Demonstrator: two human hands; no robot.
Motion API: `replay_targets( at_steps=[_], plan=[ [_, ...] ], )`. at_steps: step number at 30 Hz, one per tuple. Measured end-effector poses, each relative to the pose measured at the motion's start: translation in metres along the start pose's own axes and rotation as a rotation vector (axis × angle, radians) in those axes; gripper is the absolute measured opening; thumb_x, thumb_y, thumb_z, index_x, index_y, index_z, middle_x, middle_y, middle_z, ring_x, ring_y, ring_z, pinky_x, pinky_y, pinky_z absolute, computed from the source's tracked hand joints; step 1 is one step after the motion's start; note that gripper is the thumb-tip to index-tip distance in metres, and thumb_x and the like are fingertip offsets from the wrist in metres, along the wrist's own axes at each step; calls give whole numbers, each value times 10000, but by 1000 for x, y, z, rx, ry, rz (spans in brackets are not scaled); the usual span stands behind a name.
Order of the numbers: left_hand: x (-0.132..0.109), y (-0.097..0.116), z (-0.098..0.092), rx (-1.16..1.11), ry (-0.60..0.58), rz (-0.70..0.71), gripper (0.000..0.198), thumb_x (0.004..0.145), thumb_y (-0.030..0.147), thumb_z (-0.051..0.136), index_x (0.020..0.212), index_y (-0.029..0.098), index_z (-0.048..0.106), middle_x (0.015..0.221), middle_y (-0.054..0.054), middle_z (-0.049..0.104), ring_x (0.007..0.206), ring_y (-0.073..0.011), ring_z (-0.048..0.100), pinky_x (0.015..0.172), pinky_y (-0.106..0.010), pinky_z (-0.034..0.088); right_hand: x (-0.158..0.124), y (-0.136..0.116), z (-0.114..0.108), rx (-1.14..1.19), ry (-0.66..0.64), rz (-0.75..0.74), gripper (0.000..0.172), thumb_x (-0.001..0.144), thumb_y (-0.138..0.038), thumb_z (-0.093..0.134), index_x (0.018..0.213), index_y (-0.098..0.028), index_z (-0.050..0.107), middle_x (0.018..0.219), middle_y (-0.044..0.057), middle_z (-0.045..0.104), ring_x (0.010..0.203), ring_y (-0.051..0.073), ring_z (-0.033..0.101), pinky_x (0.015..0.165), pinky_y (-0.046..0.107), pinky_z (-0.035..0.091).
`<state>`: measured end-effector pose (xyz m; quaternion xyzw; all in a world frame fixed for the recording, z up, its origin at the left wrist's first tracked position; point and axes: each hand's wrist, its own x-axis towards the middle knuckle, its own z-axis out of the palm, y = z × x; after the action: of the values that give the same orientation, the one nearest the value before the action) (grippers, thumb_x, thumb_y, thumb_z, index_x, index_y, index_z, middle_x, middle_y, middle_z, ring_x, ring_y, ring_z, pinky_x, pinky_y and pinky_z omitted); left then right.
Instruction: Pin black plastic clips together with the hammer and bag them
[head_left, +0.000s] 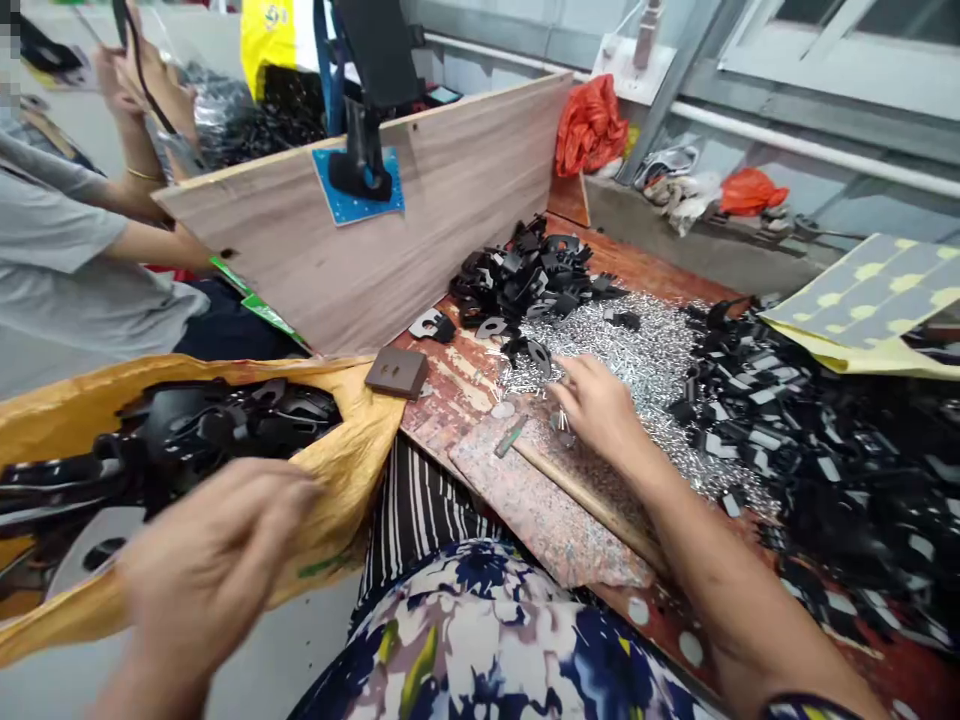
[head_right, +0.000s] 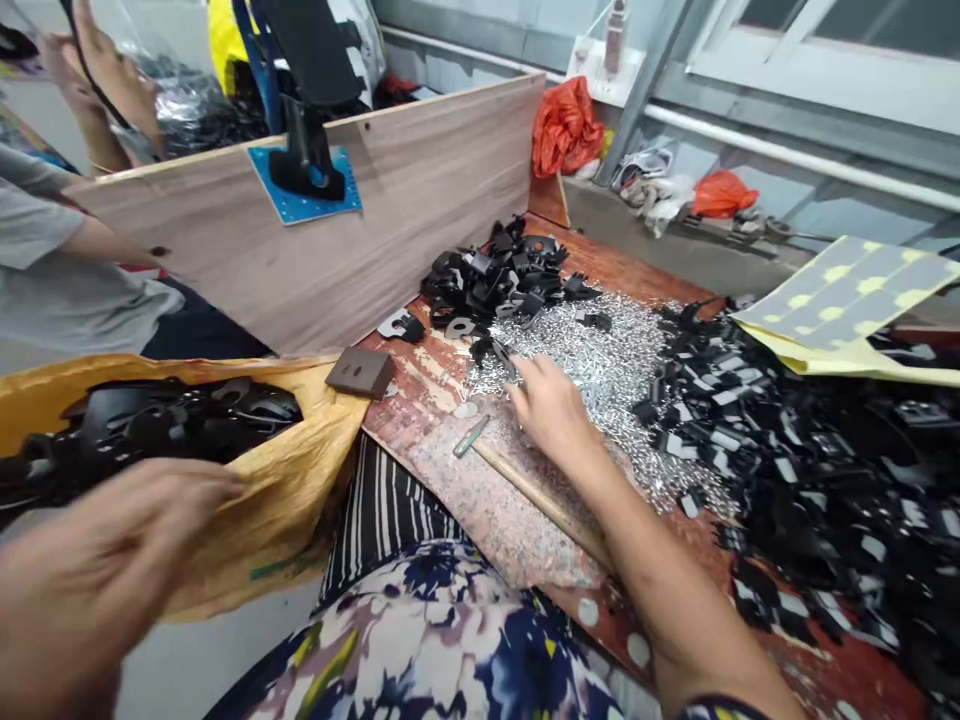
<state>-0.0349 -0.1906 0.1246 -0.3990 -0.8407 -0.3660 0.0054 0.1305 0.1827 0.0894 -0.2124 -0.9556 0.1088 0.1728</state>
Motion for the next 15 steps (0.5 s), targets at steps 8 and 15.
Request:
replay_targets(
  at_steps=[8,15],
  plan=[
    [51,47,112,-107,-81,252,535,954,386,611,1461,257,500,1371,-138,557,1245,-332,572,1056,-493,467,30,-11,0,140,-27,63,364,944,-60,469,1222,-171,675,1190,78,707,1113,207,652,1001,344,504],
    [40,53,166,-353,-509,533,194,976,361,593,919,255,745,1262,-86,648,1133,-253,669,933,-325,551,-76,-23,-27,378,-209,-63,383,922,-88,630,1152,-384,709,975,-106,782,824,97,733,740,220,601]
  ],
)
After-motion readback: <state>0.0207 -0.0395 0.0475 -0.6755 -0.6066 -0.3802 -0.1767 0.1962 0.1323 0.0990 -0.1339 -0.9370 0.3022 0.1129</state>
